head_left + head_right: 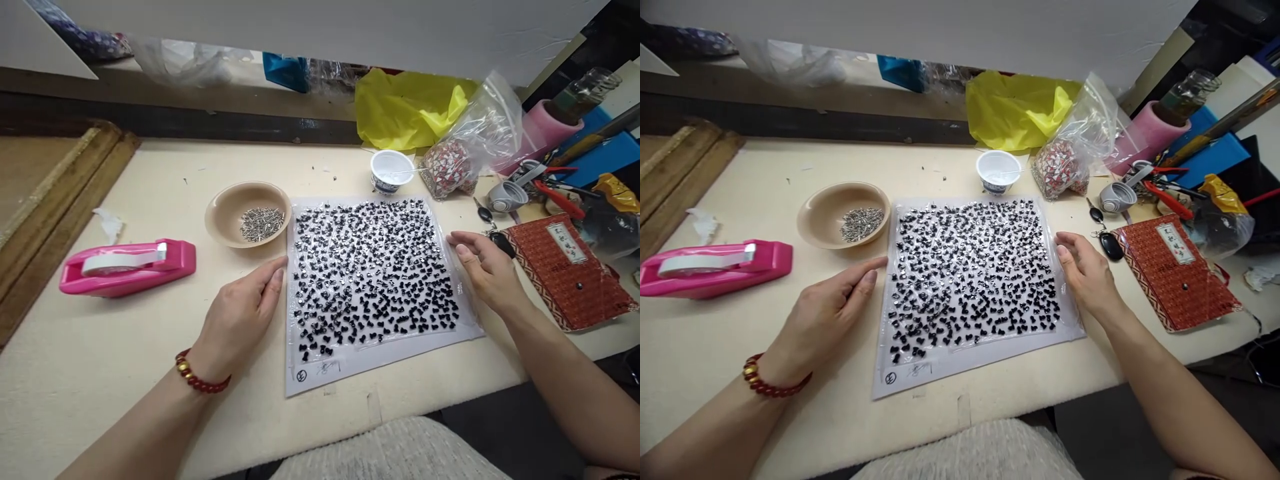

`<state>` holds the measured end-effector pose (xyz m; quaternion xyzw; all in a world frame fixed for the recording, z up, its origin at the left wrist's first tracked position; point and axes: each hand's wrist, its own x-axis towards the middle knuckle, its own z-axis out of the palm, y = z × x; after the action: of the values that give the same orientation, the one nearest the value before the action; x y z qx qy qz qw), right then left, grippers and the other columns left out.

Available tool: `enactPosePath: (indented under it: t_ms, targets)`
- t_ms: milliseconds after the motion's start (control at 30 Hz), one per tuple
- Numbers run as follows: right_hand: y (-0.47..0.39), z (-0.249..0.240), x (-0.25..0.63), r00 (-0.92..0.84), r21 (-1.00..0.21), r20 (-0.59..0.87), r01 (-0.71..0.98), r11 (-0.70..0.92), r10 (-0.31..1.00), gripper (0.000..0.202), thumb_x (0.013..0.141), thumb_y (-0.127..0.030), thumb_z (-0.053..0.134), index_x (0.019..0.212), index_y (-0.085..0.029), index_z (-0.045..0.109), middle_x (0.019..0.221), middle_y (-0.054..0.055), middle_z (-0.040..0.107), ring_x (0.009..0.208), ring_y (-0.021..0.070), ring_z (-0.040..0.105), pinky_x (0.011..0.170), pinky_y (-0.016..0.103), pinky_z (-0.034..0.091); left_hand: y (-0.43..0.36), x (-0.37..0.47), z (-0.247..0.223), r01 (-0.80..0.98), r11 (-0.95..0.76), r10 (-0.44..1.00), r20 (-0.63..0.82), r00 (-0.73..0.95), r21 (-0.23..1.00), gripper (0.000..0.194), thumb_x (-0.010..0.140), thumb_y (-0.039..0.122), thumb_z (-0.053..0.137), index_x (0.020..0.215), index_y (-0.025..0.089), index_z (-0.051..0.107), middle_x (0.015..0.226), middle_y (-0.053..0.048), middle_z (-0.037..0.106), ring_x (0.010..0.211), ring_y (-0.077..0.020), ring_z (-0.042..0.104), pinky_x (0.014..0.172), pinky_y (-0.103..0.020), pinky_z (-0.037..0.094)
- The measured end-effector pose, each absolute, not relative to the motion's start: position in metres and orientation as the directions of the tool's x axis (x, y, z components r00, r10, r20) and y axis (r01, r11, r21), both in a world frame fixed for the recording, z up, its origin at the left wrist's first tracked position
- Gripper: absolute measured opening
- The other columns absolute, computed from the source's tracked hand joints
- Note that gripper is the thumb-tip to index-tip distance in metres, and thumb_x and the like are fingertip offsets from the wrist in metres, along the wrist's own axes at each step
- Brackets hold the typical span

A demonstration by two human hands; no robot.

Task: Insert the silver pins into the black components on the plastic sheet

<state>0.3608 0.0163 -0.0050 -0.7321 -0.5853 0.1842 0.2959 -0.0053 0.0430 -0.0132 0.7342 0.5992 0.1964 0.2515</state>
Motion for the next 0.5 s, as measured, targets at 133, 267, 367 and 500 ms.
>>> enactPosePath:
  t_ms: [133, 267, 367, 500]
  targets:
    - [0.024, -0.004, 0.359, 0.221, -0.612, 0.099, 0.783, -0.116, 0.970, 0.036, 0.089, -0.045, 0.047, 0.113, -0.022, 0.060, 0.113, 0.010, 0.068, 0.105, 0.0250, 0.063, 0.096, 0.045, 0.049, 0.046, -0.005, -0.014, 0.783, -0.149, 0.981, -0.008, 0.192, 0.604, 0.055, 0.092, 0.042, 0.037, 0.124, 0.005, 0.063, 0.114, -0.015, 0.072, 0.099, -0.0293, 0.069, 0.088, -0.039, 0.053]
    - [0.029, -0.003, 0.360, 0.203, -0.586, 0.093, 0.803, -0.112, 0.975, 0.036, 0.089, -0.044, 0.046, 0.114, -0.021, 0.060, 0.114, 0.010, 0.068, 0.104, 0.0246, 0.063, 0.094, 0.044, 0.049, 0.047, -0.005, -0.014, 0.770, -0.125, 0.982, -0.030, 0.184, 0.625, 0.056, 0.093, 0.042, 0.037, 0.125, 0.005, 0.062, 0.118, -0.016, 0.070, 0.103, -0.0294, 0.067, 0.089, -0.039, 0.053]
    - [0.031, -0.002, 0.364, 0.199, -0.555, 0.084, 0.823, -0.120, 0.976, 0.036, 0.089, -0.043, 0.046, 0.115, -0.021, 0.060, 0.114, 0.009, 0.068, 0.104, 0.0250, 0.064, 0.092, 0.045, 0.050, 0.046, -0.005, -0.013, 0.764, -0.111, 0.983, -0.041, 0.177, 0.636, 0.054, 0.093, 0.042, 0.038, 0.126, 0.006, 0.061, 0.120, -0.015, 0.069, 0.104, -0.0292, 0.066, 0.087, -0.038, 0.052]
    - [0.029, 0.005, 0.365, 0.209, -0.487, 0.156, 0.867, -0.109, 0.965, 0.035, 0.089, -0.039, 0.048, 0.116, -0.021, 0.060, 0.118, 0.011, 0.066, 0.112, 0.0281, 0.060, 0.095, 0.049, 0.048, 0.041, -0.007, -0.004, 0.764, -0.091, 0.993, 0.005, 0.115, 0.638, 0.046, 0.093, 0.037, 0.042, 0.127, 0.012, 0.060, 0.084, -0.008, 0.070, 0.072, -0.0212, 0.063, 0.062, -0.030, 0.048]
